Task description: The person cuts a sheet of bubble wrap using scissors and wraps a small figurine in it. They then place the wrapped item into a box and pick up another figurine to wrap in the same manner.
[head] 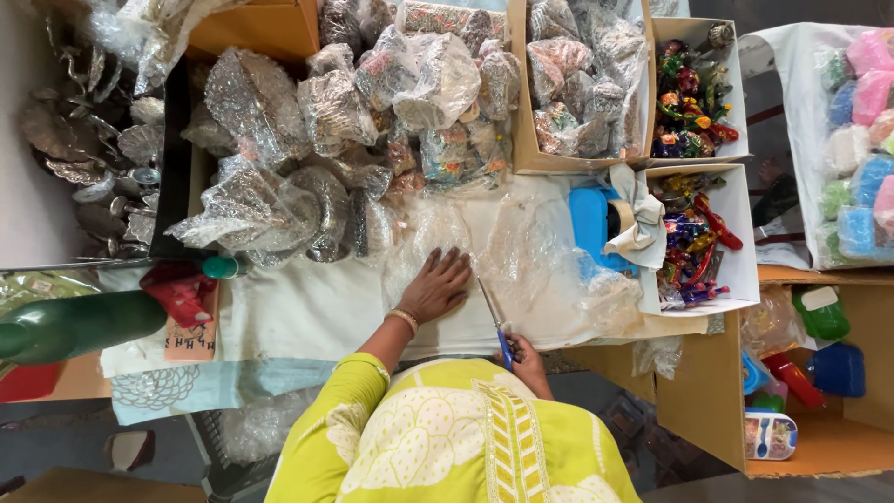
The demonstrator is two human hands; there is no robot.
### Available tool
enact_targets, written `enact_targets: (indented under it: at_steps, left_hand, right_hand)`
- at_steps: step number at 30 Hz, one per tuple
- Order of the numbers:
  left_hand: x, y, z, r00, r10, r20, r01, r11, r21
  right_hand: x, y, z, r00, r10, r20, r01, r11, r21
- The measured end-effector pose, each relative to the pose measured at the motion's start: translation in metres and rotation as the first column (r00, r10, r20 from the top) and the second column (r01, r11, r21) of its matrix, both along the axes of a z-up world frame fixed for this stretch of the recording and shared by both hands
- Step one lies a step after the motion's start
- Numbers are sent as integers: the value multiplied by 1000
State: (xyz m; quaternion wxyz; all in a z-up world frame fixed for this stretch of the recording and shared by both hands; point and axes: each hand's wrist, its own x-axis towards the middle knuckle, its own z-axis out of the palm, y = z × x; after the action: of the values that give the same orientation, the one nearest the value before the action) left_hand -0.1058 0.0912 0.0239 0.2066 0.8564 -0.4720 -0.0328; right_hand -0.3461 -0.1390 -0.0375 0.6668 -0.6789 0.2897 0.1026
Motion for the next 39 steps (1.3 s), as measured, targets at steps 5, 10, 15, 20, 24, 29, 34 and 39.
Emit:
enact_targets:
  at_steps: [5,10,15,20,24,29,34,39]
  left_hand:
    - [1,-1,-2,1000,2,-23,-1,999,35]
    - [1,-1,-2,1000,10,-17,-9,999,50]
    - [1,0,-1,1000,10,-10,-10,998,56]
    - [1,2,-2,1000,6,-6,-6,1000,25]
    - [1,4,-4,1000,-14,1,14,1000,-22]
    - [0,4,-6,1000,-20,-6,20,998,-51]
    - [0,5,-8,1000,-26,-9,25,995,-94]
    - [0,6,-3,999,-36,-8,35,994,-106]
  right_hand:
    - [8,-3,-11,995,89,-55,-93,994,-64]
    - [22,1,2,989,100,-109,-113,987,-113]
    - [23,5,12,997,28,-65,-31,998,-52]
    - [26,5,44,977,124,-175,-148,981,-128]
    - [26,7,55,972,221,-72,-230,961,-154]
    - [39,14,68,965,221,-140,-239,963,-129]
    - [53,19,65,969,154,-191,-154,988,16]
    - [56,16,58,975,120,-187,-104,990,92]
